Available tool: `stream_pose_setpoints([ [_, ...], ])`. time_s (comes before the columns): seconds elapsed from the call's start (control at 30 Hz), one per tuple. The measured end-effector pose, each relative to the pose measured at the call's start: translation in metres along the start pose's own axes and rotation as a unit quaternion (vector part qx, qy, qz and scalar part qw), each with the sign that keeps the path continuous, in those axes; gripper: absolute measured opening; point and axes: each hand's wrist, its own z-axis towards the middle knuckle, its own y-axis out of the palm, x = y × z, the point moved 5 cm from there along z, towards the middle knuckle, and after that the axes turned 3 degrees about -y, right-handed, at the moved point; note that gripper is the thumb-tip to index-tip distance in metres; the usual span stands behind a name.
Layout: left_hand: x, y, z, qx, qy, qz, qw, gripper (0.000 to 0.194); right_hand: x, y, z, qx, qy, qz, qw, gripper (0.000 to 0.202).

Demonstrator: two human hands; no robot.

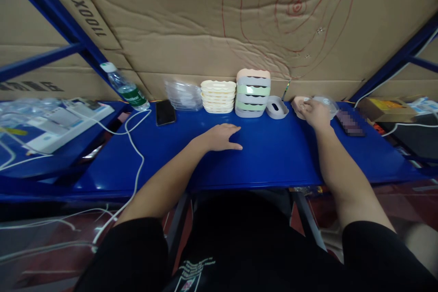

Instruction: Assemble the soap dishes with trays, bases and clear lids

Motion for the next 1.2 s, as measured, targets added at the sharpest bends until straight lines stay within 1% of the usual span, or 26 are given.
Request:
stream_pose_setpoints([
  [0.2, -0.003, 0.002, 0.001, 0.009, 0.009, -0.002, 1.000, 0.100, 0.000, 0.000, -0.001, 0.014, 0.009, -0.016, 1.000, 0.051],
  [0.33, -0.002, 0.001, 0.001, 0.000, 0.000, -0.007, 1.000, 0.103, -0.005, -0.001, -0.002, 0.032, -0.014, -0.010, 0.999, 0.051],
  [0.43, 0.000, 0.000, 0.001, 0.001, 0.002, -0.007, 1.000, 0.101, -0.010, -0.005, -0.003, 0.059, -0.030, 0.003, 0.998, 0.056],
  [0.5, 0.000, 0.000, 0.001, 0.004, 0.002, -0.007, 1.000, 0.100, -0.015, -0.005, -0.003, 0.061, -0.050, 0.018, 0.997, 0.056],
  [0.57, 0.000, 0.000, 0.001, 0.005, 0.002, -0.006, 1.000, 0.099, -0.024, -0.003, -0.004, 0.054, -0.089, 0.044, 0.994, 0.056],
  [0.67, 0.000, 0.001, 0.001, 0.008, 0.004, -0.003, 1.000, 0.098, -0.042, 0.004, -0.008, 0.032, -0.170, 0.095, 0.980, 0.061],
  [0.77, 0.000, 0.002, 0.001, 0.010, 0.007, 0.001, 1.000, 0.097, -0.062, 0.019, -0.014, -0.014, -0.242, 0.130, 0.961, 0.066],
  [0.83, 0.001, 0.003, 0.001, 0.009, 0.007, 0.004, 1.000, 0.096, -0.071, 0.029, -0.017, -0.045, -0.273, 0.133, 0.952, 0.066],
  [0.9, 0.001, 0.002, 0.001, 0.008, 0.006, 0.006, 1.000, 0.097, -0.075, 0.038, -0.018, -0.063, -0.292, 0.124, 0.946, 0.062],
  [0.97, 0.002, 0.002, 0.001, 0.007, 0.004, 0.007, 1.000, 0.097, -0.075, 0.043, -0.017, -0.067, -0.298, 0.112, 0.946, 0.056],
  [1.2, 0.001, 0.003, 0.001, 0.013, 0.010, 0.009, 1.000, 0.097, -0.064, 0.042, -0.012, -0.051, -0.308, 0.099, 0.945, 0.042],
])
